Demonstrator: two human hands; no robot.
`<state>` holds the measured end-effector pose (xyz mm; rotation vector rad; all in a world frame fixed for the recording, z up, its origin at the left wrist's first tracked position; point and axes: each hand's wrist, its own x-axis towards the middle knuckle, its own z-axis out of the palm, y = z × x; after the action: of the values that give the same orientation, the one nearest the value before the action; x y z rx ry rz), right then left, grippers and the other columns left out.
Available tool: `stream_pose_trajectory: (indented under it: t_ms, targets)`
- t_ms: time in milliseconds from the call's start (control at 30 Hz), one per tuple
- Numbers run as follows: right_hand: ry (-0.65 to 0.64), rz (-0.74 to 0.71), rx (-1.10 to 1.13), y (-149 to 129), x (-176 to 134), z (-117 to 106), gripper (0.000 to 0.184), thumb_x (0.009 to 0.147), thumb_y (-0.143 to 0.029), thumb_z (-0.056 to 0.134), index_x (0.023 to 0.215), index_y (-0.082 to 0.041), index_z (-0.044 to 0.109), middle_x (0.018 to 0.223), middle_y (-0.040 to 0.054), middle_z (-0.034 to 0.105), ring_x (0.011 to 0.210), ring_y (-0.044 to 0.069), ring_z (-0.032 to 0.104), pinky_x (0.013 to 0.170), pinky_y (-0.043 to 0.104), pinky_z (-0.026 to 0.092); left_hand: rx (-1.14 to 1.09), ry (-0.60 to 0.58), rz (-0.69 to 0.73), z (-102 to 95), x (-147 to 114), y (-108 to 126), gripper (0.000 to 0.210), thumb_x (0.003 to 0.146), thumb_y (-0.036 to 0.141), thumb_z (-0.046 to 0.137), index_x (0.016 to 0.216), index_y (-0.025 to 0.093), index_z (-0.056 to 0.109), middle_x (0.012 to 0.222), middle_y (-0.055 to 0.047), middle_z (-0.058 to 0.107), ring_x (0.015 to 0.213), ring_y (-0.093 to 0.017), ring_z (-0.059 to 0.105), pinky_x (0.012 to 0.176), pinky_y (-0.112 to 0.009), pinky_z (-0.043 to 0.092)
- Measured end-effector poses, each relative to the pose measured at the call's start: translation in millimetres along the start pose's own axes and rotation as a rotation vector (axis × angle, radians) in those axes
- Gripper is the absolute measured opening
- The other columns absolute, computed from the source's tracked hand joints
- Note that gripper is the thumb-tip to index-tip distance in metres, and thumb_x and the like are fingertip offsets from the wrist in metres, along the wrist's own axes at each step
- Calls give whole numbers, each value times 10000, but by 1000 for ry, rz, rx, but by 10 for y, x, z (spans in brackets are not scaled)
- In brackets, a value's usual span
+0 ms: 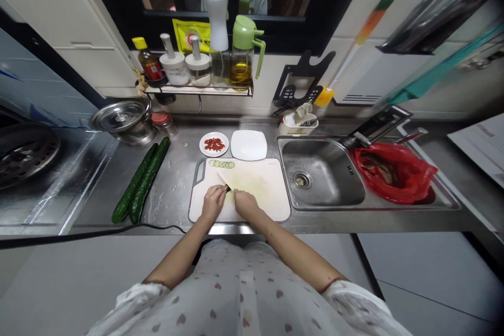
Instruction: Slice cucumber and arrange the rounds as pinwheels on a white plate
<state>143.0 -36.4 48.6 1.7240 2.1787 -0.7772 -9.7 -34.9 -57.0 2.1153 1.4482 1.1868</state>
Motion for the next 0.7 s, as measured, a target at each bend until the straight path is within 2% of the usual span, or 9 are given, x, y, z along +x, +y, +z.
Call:
stream_pose_trajectory:
  t_ms: [133, 700]
  targets:
    - [35, -33, -27, 25, 1, 25, 317, 837, -39, 395, 1113, -123, 527, 993, 136, 682, 974, 207, 651, 785, 278, 474, -6, 3, -3, -1, 5, 3, 222, 910, 223, 474, 1023, 203, 665, 955, -71, 671, 928, -176, 595, 843, -354, 506]
    - [49, -46, -28, 34, 83, 77, 332, 828, -33, 382, 1114, -119, 528, 995, 143, 681, 977, 209, 646, 791, 293, 469, -14, 5, -10, -1, 10, 2, 216, 904, 215, 475, 1010, 209, 664, 953, -66, 672, 914, -175, 600, 841, -348, 503]
